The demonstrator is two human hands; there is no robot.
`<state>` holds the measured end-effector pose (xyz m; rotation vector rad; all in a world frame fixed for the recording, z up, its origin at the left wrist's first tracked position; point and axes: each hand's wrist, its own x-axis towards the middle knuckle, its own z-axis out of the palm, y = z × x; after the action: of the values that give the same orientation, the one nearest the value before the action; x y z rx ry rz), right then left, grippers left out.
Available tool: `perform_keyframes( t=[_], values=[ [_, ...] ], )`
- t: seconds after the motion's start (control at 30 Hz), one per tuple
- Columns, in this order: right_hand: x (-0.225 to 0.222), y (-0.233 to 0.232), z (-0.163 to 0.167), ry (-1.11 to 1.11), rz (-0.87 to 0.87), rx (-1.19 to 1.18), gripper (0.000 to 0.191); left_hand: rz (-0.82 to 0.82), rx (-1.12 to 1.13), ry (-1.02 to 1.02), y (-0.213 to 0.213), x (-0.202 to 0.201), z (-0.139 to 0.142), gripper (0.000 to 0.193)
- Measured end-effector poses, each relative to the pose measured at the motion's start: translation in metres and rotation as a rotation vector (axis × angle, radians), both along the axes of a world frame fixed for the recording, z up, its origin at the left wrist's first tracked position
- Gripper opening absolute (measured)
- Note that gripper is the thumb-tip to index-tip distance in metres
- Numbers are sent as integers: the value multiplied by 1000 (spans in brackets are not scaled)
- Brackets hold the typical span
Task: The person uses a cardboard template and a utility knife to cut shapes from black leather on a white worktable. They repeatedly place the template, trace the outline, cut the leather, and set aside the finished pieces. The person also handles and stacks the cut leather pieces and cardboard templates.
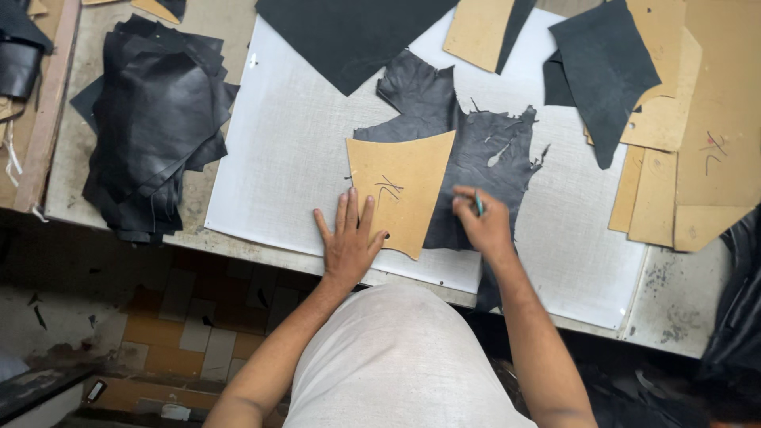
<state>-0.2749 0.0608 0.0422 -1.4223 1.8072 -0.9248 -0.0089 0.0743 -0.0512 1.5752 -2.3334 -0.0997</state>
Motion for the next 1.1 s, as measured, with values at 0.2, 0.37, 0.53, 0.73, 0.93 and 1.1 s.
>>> perform_keyframes(
  t=[0.2,0.37,0.53,0.73,0.93,1.1],
  values=[
    [35,54,-9,285,58,83,60,12,138,116,-28,-9,25,70],
    [43,71,-10,388,48,42,60,-68,-67,150,-90,16,35,81],
    [37,74,-20,466,128,29,63,-139,-14,213,-103,22,33,96],
    [32,75,-27,456,139,3,62,-153,-4,184,-103,22,30,99],
    [25,79,-35,388,133,15,63,-147,-14,201,-101,22,27,94],
    [22,79,-34,313,98,14,64,-166,-6,197,-100,22,28,88]
  ],
)
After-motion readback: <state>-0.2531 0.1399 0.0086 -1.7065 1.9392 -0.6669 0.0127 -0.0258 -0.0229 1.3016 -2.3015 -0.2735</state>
